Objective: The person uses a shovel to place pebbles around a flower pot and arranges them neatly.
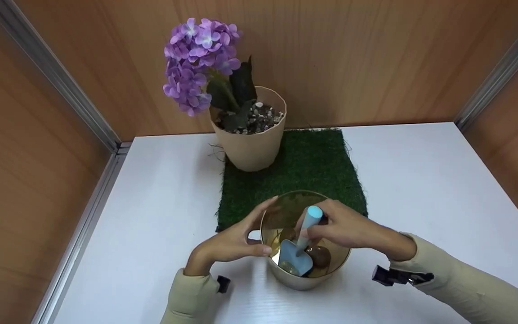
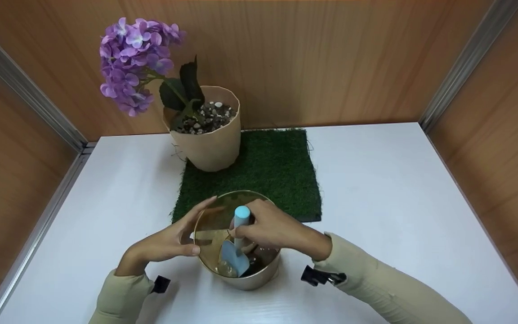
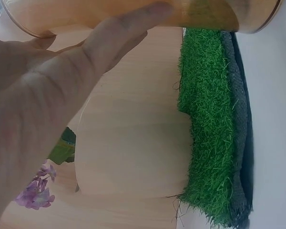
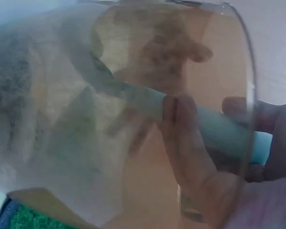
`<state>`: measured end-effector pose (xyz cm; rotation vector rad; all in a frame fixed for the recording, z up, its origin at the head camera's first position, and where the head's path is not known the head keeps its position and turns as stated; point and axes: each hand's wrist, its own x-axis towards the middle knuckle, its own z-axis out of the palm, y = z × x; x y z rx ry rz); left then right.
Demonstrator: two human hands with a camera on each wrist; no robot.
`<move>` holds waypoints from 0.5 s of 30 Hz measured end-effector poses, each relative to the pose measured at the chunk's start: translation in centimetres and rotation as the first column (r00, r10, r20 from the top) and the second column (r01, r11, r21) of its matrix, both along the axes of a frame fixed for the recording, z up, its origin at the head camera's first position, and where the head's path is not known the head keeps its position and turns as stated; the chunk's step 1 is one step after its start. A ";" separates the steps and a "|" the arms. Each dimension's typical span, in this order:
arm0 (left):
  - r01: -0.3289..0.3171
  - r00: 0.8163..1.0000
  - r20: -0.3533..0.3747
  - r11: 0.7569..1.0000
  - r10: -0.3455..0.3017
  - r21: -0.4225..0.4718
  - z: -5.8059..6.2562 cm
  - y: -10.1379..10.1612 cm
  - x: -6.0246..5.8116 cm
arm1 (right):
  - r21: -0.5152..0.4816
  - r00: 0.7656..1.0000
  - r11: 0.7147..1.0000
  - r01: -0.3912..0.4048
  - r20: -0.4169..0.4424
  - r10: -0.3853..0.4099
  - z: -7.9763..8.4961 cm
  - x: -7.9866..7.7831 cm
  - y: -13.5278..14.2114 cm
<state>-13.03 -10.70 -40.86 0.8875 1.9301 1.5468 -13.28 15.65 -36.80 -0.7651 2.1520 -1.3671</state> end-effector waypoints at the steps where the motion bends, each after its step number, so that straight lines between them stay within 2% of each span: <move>1: -0.001 1.000 -0.001 1.000 0.001 -0.001 0.0 0.0 0.0 | -0.009 1.000 1.000 0.003 0.009 -0.003 0.2 0.0 0.2; 15: -0.010 1.000 0.027 1.000 0.010 -0.010 -0.1 0.0 -0.1 | -0.130 0.984 0.987 0.099 0.163 -0.077 0.8 -0.5 2.8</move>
